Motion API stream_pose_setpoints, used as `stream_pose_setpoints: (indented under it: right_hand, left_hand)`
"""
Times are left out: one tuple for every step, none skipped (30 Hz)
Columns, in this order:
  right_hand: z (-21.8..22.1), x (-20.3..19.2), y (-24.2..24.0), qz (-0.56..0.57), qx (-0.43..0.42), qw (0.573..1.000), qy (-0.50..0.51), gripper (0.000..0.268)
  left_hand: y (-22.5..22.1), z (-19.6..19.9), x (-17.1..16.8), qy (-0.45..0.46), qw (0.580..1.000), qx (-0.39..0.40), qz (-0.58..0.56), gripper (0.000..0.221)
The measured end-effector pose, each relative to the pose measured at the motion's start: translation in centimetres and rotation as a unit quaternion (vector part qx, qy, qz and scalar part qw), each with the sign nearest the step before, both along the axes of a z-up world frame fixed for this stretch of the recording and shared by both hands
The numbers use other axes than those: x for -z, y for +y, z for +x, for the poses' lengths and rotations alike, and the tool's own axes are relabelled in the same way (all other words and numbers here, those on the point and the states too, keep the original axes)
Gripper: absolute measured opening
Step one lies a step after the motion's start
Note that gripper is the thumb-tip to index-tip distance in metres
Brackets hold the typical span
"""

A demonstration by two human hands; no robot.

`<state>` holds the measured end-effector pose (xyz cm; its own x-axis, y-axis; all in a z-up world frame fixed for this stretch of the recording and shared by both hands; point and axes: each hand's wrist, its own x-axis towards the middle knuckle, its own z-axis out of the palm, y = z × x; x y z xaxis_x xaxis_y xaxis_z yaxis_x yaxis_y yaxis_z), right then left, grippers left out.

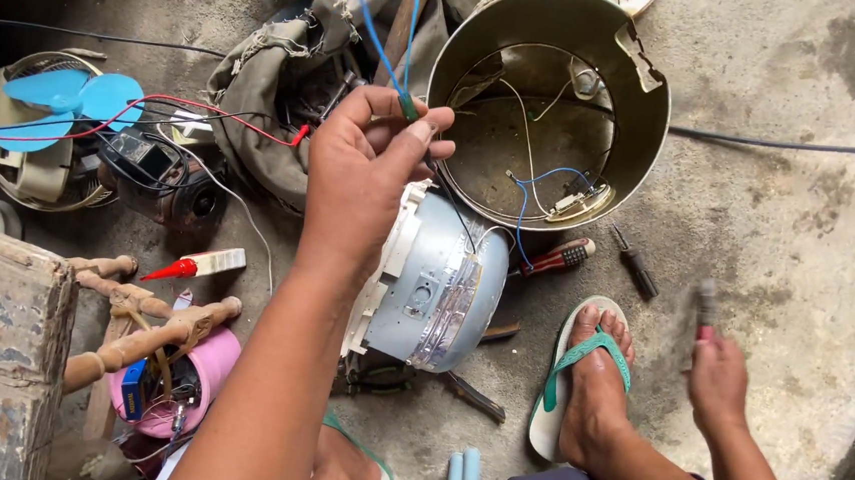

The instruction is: The person repairs a small electric cooker on a concrete floor, handling its metal body and detached base while connecting blue and red wires to components inside a metal drum. They use a screwdriver to work on the cooker's parts and pliers to grip and strip wires, repositioning the appliance between steps.

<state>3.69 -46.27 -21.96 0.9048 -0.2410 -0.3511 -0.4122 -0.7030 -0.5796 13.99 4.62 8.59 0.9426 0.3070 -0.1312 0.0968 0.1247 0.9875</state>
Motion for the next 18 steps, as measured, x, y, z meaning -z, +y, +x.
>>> stream_pose_setpoints:
  right_hand:
    - [0.9,-2.5,1.2,0.079,0.097,0.992,0.017,0.032]
    - [1.8,-5.1,2.3,0.157,0.192,0.968,0.035,0.041]
    - [3.3,-6.3,2.2,0.158,0.194,0.968,0.034,0.041]
    - [4.9,-7.5,2.0,0.206,0.204,0.957,-0.023,0.03]
    - [6.1,-8.7,1.8,0.252,0.215,0.94,-0.079,0.021]
    - [8.6,-9.7,1.6,0.253,0.219,0.939,-0.078,0.021]
    - [11.2,-10.7,1.3,0.28,0.176,0.937,-0.114,0.018]
    - [13.9,-11.8,1.0,0.306,0.133,0.931,-0.149,0.017]
    - [16.4,-13.8,2.5,0.305,0.135,0.931,-0.149,0.017]
    - [18.8,-15.8,4.1,0.314,0.082,0.932,-0.159,0.018]
    - [21.6,-17.8,5.8,0.324,0.026,0.93,-0.17,0.021]
    - [22.6,-21.4,9.0,0.325,0.026,0.93,-0.171,0.021]
    - [23.3,-25.2,12.4,0.294,-0.065,0.935,-0.188,0.021]
    - [23.3,-29.1,15.8,0.26,-0.155,0.931,-0.204,0.021]
    - [23.9,-29.6,17.7,0.263,-0.155,0.93,-0.204,0.021]
    - [24.5,-30.0,19.5,0.243,-0.226,0.917,-0.219,0.02]
    - [25.0,-30.5,21.2,0.221,-0.295,0.9,-0.233,0.02]
    - [25.0,-29.8,22.3,0.224,-0.293,0.9,-0.233,0.02]
  left_hand:
    - [0.0,0.3,-0.1,0.023,1.0,-0.001,-0.015,0.016]
    - [0.0,0.5,-0.2,0.046,0.999,-0.002,-0.03,0.016]
    - [0.0,0.7,-0.3,0.045,0.999,0.0,-0.028,0.016]
    - [-0.1,0.9,-0.3,0.056,0.997,0.002,-0.051,0.015]
    - [-0.2,1.1,-0.2,0.069,0.995,0.006,-0.073,0.015]
    - [-0.3,1.1,-0.4,0.071,0.995,0.009,-0.071,0.015]
    - [-0.5,1.2,-0.5,0.079,0.993,0.007,-0.093,0.015]
    - [-0.6,1.3,-0.7,0.086,0.99,0.006,-0.115,0.015]
    - [-0.7,1.2,-0.8,0.087,0.99,0.008,-0.115,0.015]
    - [-0.8,1.1,-0.9,0.088,0.986,0.01,-0.139,0.016]
    - [-0.7,1.1,-1.1,0.087,0.983,0.011,-0.162,0.017]
    - [-0.7,1.1,-1.1,0.086,0.983,0.011,-0.161,0.017]
    - [-0.6,1.2,-1.1,0.074,0.98,0.019,-0.182,0.017]
    - [-0.5,1.3,-1.2,0.062,0.977,0.027,-0.203,0.018]
    - [-0.5,1.2,-1.0,0.062,0.978,0.026,-0.2,0.018]
    - [-0.4,1.2,-0.8,0.054,0.976,0.023,-0.209,0.018]
    - [-0.4,1.2,-0.7,0.047,0.975,0.021,-0.218,0.018]
    - [-0.3,1.1,-0.5,0.049,0.975,0.022,-0.215,0.018]
